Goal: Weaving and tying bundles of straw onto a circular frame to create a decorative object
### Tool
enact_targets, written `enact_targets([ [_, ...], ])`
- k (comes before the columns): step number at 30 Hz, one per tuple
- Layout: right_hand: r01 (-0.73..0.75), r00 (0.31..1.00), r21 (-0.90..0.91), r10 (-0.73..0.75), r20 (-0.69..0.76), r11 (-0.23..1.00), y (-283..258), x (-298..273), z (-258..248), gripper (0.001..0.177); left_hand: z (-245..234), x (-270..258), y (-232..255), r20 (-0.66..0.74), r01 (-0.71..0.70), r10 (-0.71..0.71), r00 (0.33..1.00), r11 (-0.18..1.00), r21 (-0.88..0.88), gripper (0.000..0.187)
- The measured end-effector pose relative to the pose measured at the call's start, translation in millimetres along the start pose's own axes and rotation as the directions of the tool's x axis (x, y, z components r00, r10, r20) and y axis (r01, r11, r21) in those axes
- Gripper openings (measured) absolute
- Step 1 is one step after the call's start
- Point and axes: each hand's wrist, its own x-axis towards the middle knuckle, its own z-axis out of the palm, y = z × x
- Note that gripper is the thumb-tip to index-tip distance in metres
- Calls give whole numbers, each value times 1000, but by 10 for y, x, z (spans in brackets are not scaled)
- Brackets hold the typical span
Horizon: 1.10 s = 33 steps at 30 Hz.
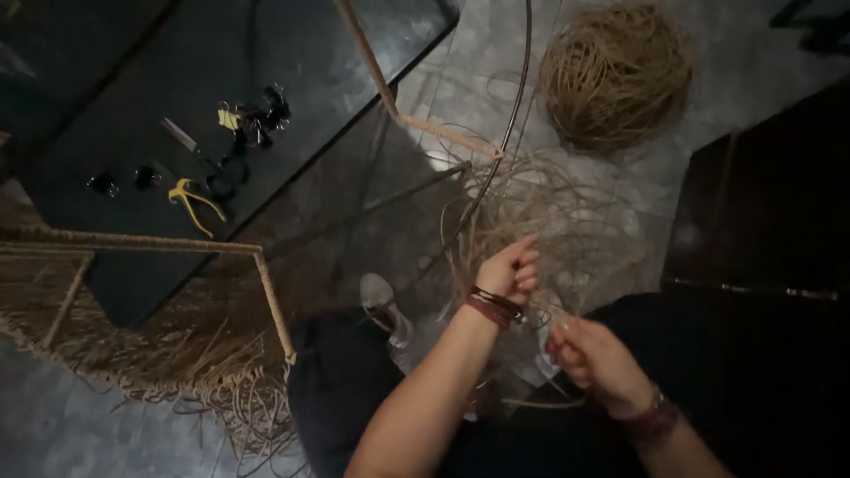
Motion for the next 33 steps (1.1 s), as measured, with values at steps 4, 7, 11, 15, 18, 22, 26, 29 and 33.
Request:
enact_targets([
  [4,-2,998,-8,1,-69,1000,114,75,-35,39,190,-407,-49,-195,-41,227,954,746,664,25],
  [7,115,989,-55,-119,-92,992,107,336,-73,51,380,-832,-229,-30,-82,391,920,268,960,34],
  [11,275,959,-281,-283,14,919,38,427,-52,41,741,-1314,-220,-121,64,455,882,139,988,34],
  [15,339,936,-501,-338,96,796,-22,262,25,38,760,-1371,-202,-137,-139,529,837,449,882,30],
  [18,354,879,-656,-477,-10,666,-141,142,121,29,1201,-1646,-141,-29,-27,493,870,106,994,38],
  [22,398,910,-151,-410,-58,905,-418,24,336,33,1199,-1887,-200,59,-4,329,942,-163,987,36],
  [26,422,905,46,-424,35,905,-346,-91,498,35,1022,-2060,-259,80,-46,170,982,-195,980,34],
  [29,516,857,-25,-516,6,856,-266,-216,655,34,1031,-2156,-265,227,-135,274,934,-317,939,29],
  [33,493,817,-523,-577,4,695,-163,-465,836,31,1591,-2342,-158,283,-219,466,839,-186,958,50],
])
